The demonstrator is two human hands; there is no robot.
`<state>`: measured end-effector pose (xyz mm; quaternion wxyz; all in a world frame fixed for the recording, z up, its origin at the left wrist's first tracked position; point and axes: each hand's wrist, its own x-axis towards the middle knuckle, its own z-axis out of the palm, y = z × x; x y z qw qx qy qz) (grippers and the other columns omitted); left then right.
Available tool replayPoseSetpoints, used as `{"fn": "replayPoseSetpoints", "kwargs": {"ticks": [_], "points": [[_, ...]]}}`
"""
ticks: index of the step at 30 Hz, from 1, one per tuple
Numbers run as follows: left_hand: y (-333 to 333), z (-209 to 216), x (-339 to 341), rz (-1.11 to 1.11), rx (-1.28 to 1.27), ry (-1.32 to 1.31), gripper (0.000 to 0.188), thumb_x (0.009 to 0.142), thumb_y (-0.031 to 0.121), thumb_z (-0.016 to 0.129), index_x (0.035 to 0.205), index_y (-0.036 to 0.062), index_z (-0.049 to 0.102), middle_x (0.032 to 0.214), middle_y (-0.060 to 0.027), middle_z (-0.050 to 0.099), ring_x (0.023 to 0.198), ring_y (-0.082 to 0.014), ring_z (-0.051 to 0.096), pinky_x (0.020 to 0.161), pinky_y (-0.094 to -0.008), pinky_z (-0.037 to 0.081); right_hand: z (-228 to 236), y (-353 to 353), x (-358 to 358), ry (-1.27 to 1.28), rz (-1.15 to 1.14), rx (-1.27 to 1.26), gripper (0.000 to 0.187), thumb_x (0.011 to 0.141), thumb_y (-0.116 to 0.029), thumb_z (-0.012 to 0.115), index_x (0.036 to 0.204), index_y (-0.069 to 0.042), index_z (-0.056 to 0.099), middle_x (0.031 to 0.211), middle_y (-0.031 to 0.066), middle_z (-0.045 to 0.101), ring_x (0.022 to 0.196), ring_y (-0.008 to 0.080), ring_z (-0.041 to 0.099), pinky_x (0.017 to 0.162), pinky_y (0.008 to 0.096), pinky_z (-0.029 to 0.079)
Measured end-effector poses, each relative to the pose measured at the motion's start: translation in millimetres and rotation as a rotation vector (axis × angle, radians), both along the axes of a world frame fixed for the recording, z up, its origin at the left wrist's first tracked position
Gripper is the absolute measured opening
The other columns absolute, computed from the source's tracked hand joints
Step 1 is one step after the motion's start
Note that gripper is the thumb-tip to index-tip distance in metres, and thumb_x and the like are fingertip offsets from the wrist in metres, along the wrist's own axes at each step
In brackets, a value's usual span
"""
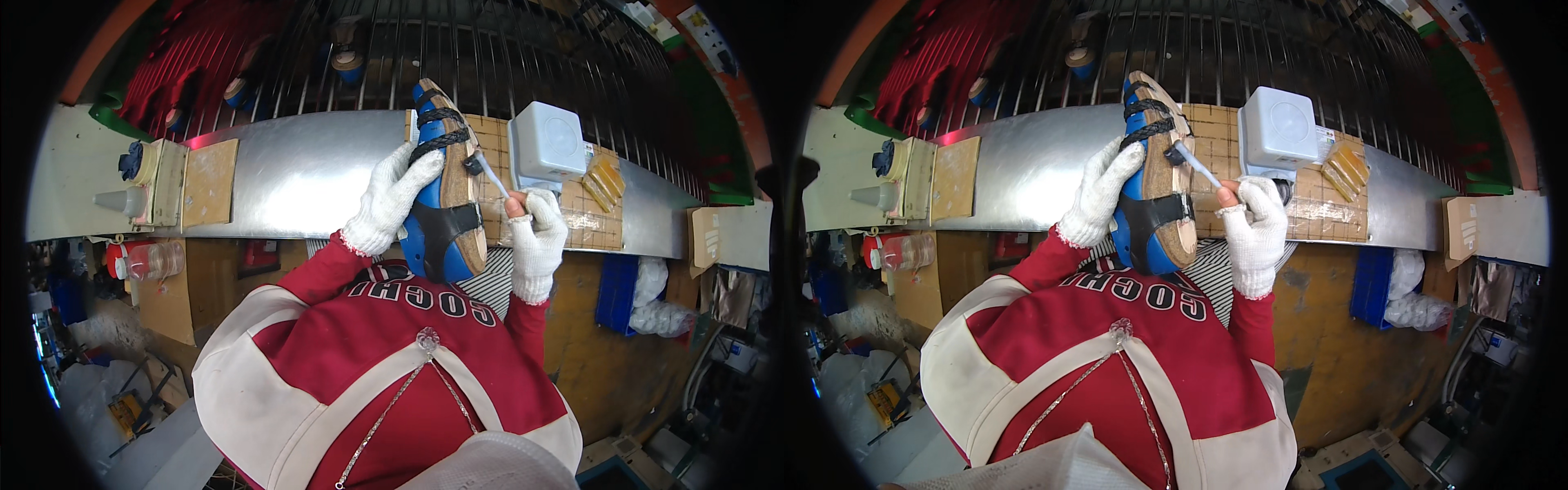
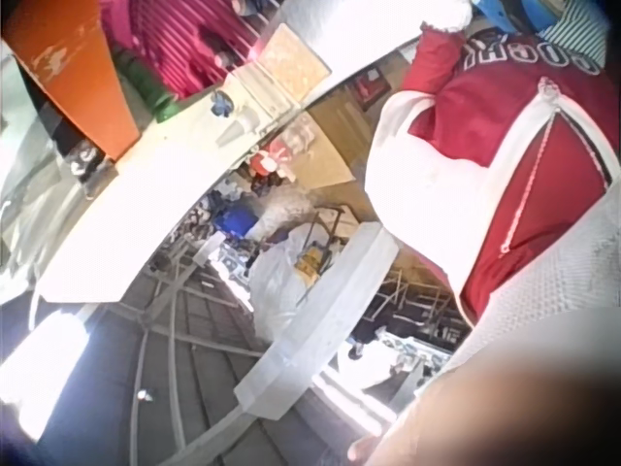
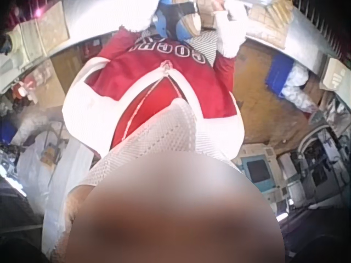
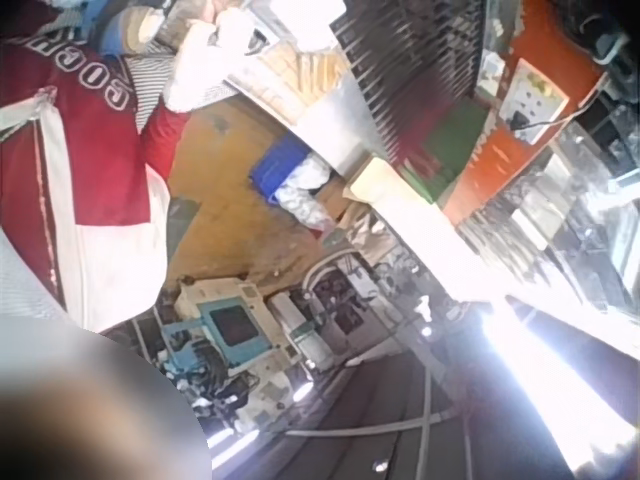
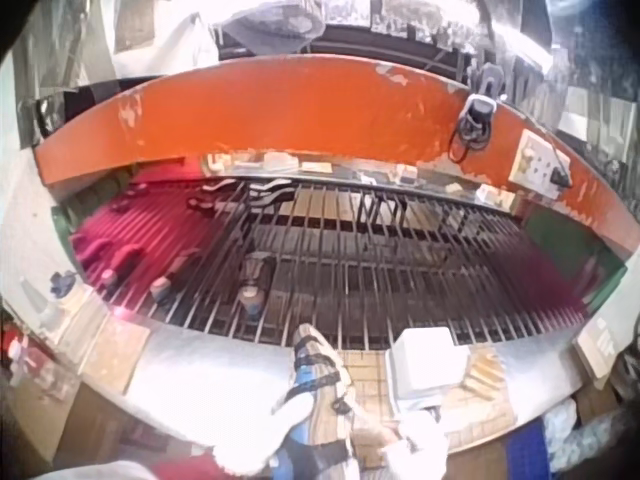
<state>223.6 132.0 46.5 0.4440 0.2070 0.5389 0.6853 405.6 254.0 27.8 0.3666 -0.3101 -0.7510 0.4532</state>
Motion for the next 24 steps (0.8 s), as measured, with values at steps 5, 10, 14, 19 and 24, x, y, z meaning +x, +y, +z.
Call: {"fn": "replayPoseSetpoints", "kwargs": {"ticks": [5, 10, 14, 19, 24], "points": [[-4, 1, 0, 0.017, -0.053, 0.024, 0.055, 0.098, 0.035, 0.064, 0.136, -0.0031, 0.053, 0.123, -0.0116, 0.065, 0.11, -0.0153, 0.062, 0.098, -0.0314, 0.05, -1, -5, -9, -0.136, -0.087, 0.219, 0.021, 0.089, -0.016, 0.076, 0.099, 0.002, 0.074, 0.091, 0.0052, 0.06, 0.081, 0.0131, 0.053, 0.068, 0.0267, 0.042], [-7, 2, -1, 0.008, -0.081, 0.036, 0.055, 0.097, 0.034, 0.065, 0.135, -0.0035, 0.053, 0.122, -0.0119, 0.065, 0.11, -0.0153, 0.062, 0.098, -0.0311, 0.05, 2, -1, -16, -0.198, -0.219, 0.549, 0.017, 0.084, -0.014, 0.08, 0.097, -0.003, 0.077, 0.092, 0.0072, 0.064, 0.079, 0.02, 0.057, 0.072, 0.0318, 0.045], [-4, 0, -3, 0.015, -0.062, 0.055, 0.055, 0.097, 0.034, 0.066, 0.134, -0.0039, 0.054, 0.122, -0.0122, 0.065, 0.109, -0.0154, 0.062, 0.097, -0.0309, 0.05, 3, 1, -11, -0.179, -0.149, 0.545, 0.018, 0.08, -0.013, 0.082, 0.095, -0.004, 0.078, 0.093, 0.0077, 0.066, 0.081, 0.0238, 0.06, 0.076, 0.0351, 0.046], [0, -2, -12, 0.006, -0.056, 0.088, 0.053, 0.097, 0.033, 0.067, 0.133, -0.0046, 0.056, 0.119, -0.0121, 0.066, 0.107, -0.0145, 0.062, 0.096, -0.0295, 0.05, 2, 4, -3, -0.196, -0.072, 0.548, 0.019, 0.077, -0.013, 0.083, 0.093, -0.005, 0.077, 0.091, 0.0076, 0.066, 0.084, 0.0238, 0.061, 0.076, 0.035, 0.045], [0, -4, -16, -0.007, -0.069, 0.164, 0.057, 0.094, 0.036, 0.071, 0.131, -0.0056, 0.058, 0.115, -0.0127, 0.067, 0.102, -0.0139, 0.063, 0.09, -0.0276, 0.053, 8, 2, 9, -0.242, 0.002, 0.587, 0.019, 0.075, -0.012, 0.084, 0.092, -0.007, 0.077, 0.09, 0.0077, 0.066, 0.084, 0.0242, 0.061, 0.076, 0.0353, 0.043]]}}
